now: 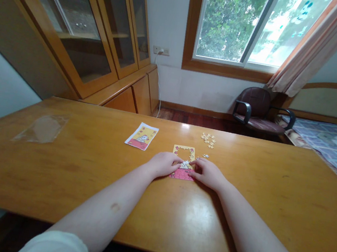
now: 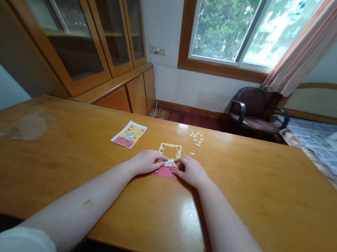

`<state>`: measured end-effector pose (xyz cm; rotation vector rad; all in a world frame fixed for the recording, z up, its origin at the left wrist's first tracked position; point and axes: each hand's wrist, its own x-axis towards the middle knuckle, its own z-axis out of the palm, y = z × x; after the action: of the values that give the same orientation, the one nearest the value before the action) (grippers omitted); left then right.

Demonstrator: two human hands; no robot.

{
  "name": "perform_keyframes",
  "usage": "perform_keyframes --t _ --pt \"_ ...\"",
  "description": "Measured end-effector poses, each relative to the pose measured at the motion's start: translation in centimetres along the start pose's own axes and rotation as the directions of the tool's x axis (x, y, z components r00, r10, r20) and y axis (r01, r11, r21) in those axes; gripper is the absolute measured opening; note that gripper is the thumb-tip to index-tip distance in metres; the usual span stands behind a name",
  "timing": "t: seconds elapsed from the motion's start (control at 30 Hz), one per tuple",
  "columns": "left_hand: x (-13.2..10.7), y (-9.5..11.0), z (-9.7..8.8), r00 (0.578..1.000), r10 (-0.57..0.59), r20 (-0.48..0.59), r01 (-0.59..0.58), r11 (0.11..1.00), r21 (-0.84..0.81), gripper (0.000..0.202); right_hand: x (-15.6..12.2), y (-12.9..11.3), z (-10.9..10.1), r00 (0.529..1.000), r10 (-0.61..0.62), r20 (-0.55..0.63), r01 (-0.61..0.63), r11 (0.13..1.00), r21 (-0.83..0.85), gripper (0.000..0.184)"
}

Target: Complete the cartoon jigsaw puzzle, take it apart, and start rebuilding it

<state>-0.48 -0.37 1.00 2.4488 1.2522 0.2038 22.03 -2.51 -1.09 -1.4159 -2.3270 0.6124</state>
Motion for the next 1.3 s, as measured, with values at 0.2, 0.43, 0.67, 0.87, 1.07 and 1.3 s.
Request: perform_keyframes --t 0.2,0.43,0.67,0.87,1.07,1.3 --pt "-0.1 0.2 -0.2 1.0 -0.009 0.008 0.009 1.0 -0.001 0.033 0.0 -0.1 -0.1 1.0 -0.005 0.005 0.005 1.0 0.007 0.03" --pt "0.0 0.1 0.1 1.0 0.004 0.005 -0.004 1.0 -0.005 0.033 -0.1 -0.4 -0.3 1.0 0.006 0.014 -0.006 1.0 -0.01 0.028" --pt "-0.1 0.1 0.1 1.0 -0.004 0.001 0.004 1.0 0.009 0.037 -0.3 -0.4 -0.8 0.999 -0.008 0.047 0.008 1.0 -0.007 0.028" --pt "-0.2 -0.1 -0.3 0.995 -0.102 -0.015 0.103 0.993 0.059 0.048 -0.4 0.0 -0.9 0.998 -0.013 0.059 0.012 1.0 0.009 0.029" --pt "-0.2 -0.1 -0.4 0.99 -0.138 0.005 0.136 0.984 0.116 0.051 -0.5 0.2 -1.1 0.998 -0.014 0.063 0.014 1.0 0.005 0.029" --pt "-0.2 0.1 -0.4 0.99 -0.138 0.027 0.135 0.984 0.113 0.048 -0.5 0.3 -1.1 0.998 -0.017 0.068 0.016 1.0 0.011 0.029"
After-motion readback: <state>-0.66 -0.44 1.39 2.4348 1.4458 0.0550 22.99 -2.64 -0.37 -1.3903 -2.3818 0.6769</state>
